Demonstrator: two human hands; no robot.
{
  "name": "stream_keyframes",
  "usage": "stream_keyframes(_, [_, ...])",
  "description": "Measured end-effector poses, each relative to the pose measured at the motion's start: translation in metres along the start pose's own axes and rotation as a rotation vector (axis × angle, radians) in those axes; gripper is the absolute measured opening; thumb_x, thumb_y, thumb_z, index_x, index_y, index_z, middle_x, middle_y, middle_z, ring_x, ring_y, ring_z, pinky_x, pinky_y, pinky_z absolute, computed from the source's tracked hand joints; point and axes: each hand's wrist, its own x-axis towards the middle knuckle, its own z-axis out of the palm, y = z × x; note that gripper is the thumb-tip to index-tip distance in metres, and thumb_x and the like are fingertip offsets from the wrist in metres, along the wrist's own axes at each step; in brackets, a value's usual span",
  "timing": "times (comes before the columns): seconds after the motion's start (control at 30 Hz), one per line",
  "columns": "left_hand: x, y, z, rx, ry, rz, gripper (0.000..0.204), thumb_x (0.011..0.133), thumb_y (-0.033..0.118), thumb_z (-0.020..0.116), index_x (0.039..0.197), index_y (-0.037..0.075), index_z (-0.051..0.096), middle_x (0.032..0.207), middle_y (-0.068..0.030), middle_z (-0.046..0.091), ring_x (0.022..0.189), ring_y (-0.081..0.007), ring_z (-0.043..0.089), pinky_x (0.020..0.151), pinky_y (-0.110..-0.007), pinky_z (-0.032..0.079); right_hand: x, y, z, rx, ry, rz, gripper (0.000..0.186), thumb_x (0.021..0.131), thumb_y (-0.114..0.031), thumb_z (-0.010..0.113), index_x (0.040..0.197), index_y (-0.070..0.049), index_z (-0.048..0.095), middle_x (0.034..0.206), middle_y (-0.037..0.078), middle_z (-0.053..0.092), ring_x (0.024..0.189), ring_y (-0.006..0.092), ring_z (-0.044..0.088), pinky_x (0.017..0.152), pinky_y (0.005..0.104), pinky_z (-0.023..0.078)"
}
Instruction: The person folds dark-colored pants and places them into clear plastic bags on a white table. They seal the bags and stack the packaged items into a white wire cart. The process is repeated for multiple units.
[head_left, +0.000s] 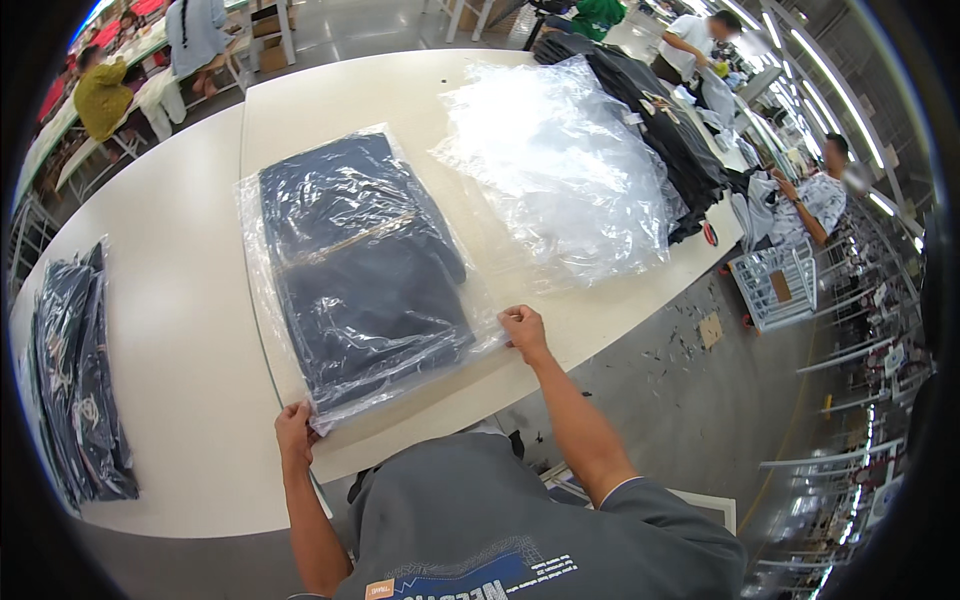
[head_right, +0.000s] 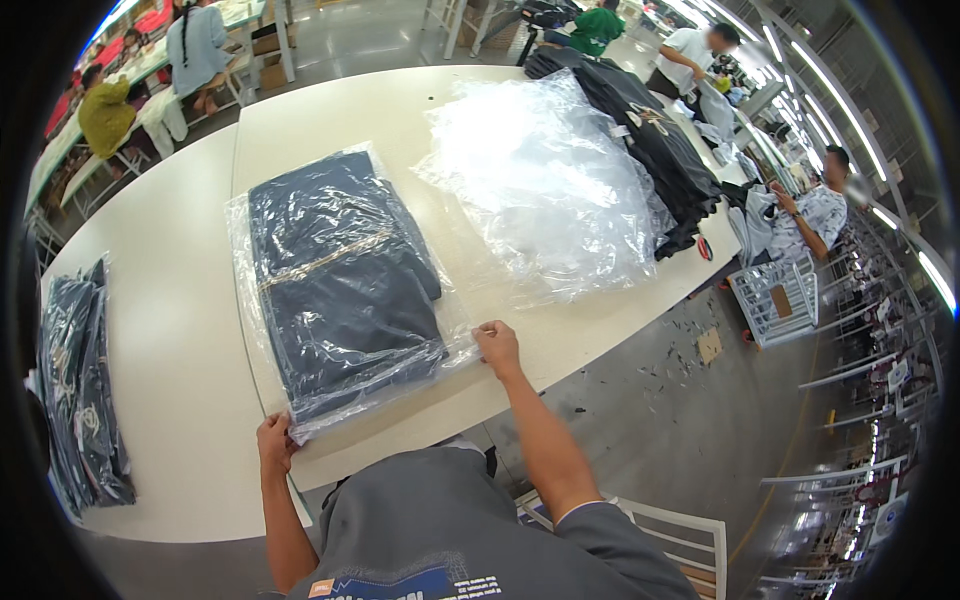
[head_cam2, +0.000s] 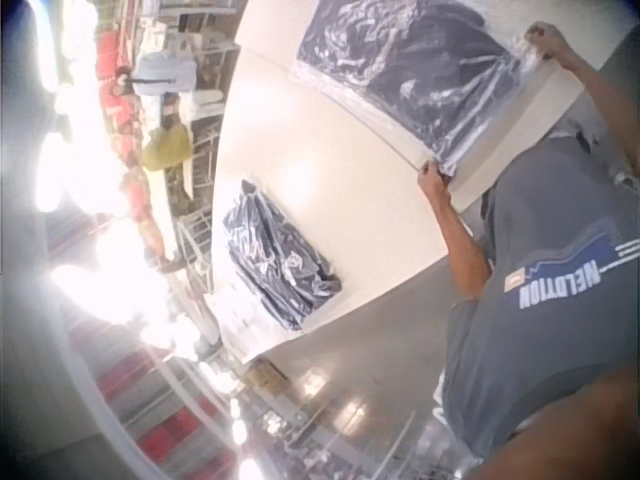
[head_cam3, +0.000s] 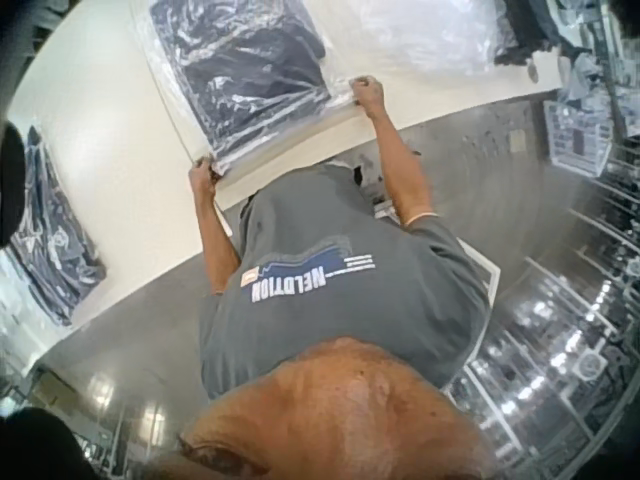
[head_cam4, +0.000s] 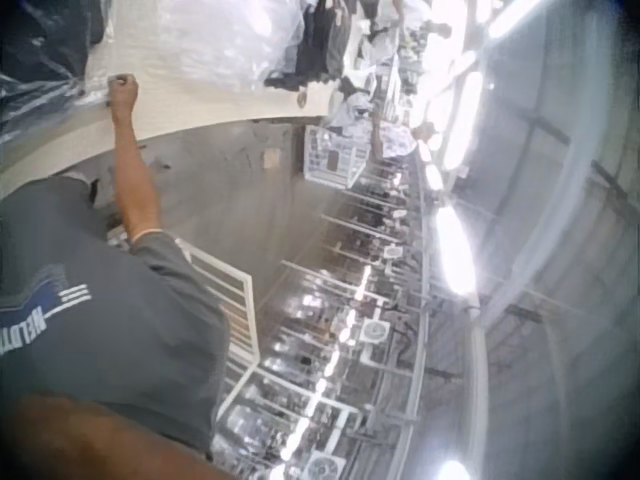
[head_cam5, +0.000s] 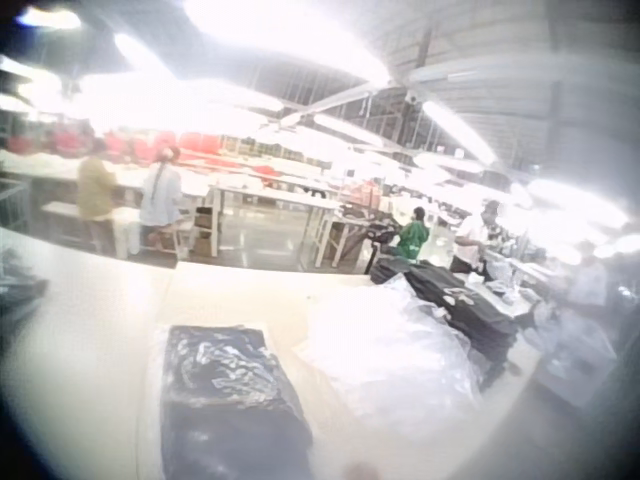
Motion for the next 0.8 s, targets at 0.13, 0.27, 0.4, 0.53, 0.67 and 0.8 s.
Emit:
stream_keyframes(0.13, [0.011, -0.028, 0.003, 0.133, 0.145, 0.274, 0.015, 0.092, 0.014, 0.069, 0.093, -0.001, 0.067, 0.076, -0.0012, 0.064, 0.065, -0.009, 0.056, 0.056, -0.027, 0.045, -0.001, 0.002, 0.005, -0.045, 0.026, -0.06, 0.017, 0.088, -0.02, 0.071, 0.09, -0.003, 0.068, 0.077, 0.001, 0.064, 0.064, 0.0114, 0.06, 0.052, 0.03, 0.052])
stream_keyframes(0.27, [0.013, -0.034, 0.0, 0.294, 0.158, 0.297, 0.023, 0.095, 0.019, 0.066, 0.091, -0.004, 0.068, 0.074, 0.0005, 0.062, 0.062, -0.007, 0.051, 0.054, -0.025, 0.04, 0.002, 0.003, 0.001, -0.117, 0.004, -0.089, 0.02, 0.089, -0.02, 0.07, 0.091, 0.0, 0.072, 0.073, 0.003, 0.067, 0.061, 0.0104, 0.06, 0.052, 0.0291, 0.052])
stream_keyframes(0.4, [-0.014, -0.011, 0.016, 0.168, 0.163, 0.145, 0.031, 0.097, 0.028, 0.065, 0.087, -0.001, 0.069, 0.067, 0.0032, 0.056, 0.058, -0.0072, 0.049, 0.047, -0.027, 0.036, -0.005, -0.011, -0.003, -0.121, -0.095, -0.065, 0.024, 0.09, -0.021, 0.07, 0.092, 0.002, 0.073, 0.071, 0.004, 0.068, 0.059, 0.01, 0.061, 0.052, 0.028, 0.051])
stream_keyframes(0.53, [-0.011, -0.008, 0.014, 0.161, 0.123, 0.108, 0.025, 0.095, 0.025, 0.069, 0.085, 0.002, 0.071, 0.065, 0.004, 0.055, 0.057, -0.0069, 0.047, 0.046, -0.027, 0.033, 0.009, 0.001, -0.008, -0.173, -0.164, -0.079, 0.025, 0.09, -0.022, 0.072, 0.092, 0.003, 0.074, 0.071, 0.003, 0.067, 0.056, 0.0083, 0.058, 0.051, 0.0271, 0.049])
stream_keyframes(0.67, [-0.013, -0.014, 0.013, 0.247, 0.198, 0.157, 0.021, 0.091, 0.021, 0.072, 0.081, 0.003, 0.07, 0.064, 0.0058, 0.052, 0.056, -0.0063, 0.041, 0.05, -0.026, 0.031, 0.022, 0.01, -0.009, -0.128, -0.234, -0.044, 0.022, 0.09, -0.022, 0.071, 0.088, 0.0, 0.074, 0.07, 0.001, 0.065, 0.056, 0.0085, 0.057, 0.051, 0.0271, 0.05])
stream_keyframes(0.8, [-0.027, -0.006, 0.025, 0.181, 0.193, 0.058, 0.028, 0.094, 0.03, 0.07, 0.09, 0.003, 0.071, 0.07, 0.0038, 0.054, 0.061, -0.0073, 0.05, 0.056, -0.028, 0.045, 0.025, 0.004, -0.014, 0.031, -0.347, 0.096, 0.023, 0.094, -0.024, 0.068, 0.09, -0.002, 0.073, 0.072, 0.0, 0.064, 0.059, 0.0103, 0.059, 0.052, 0.0291, 0.054])
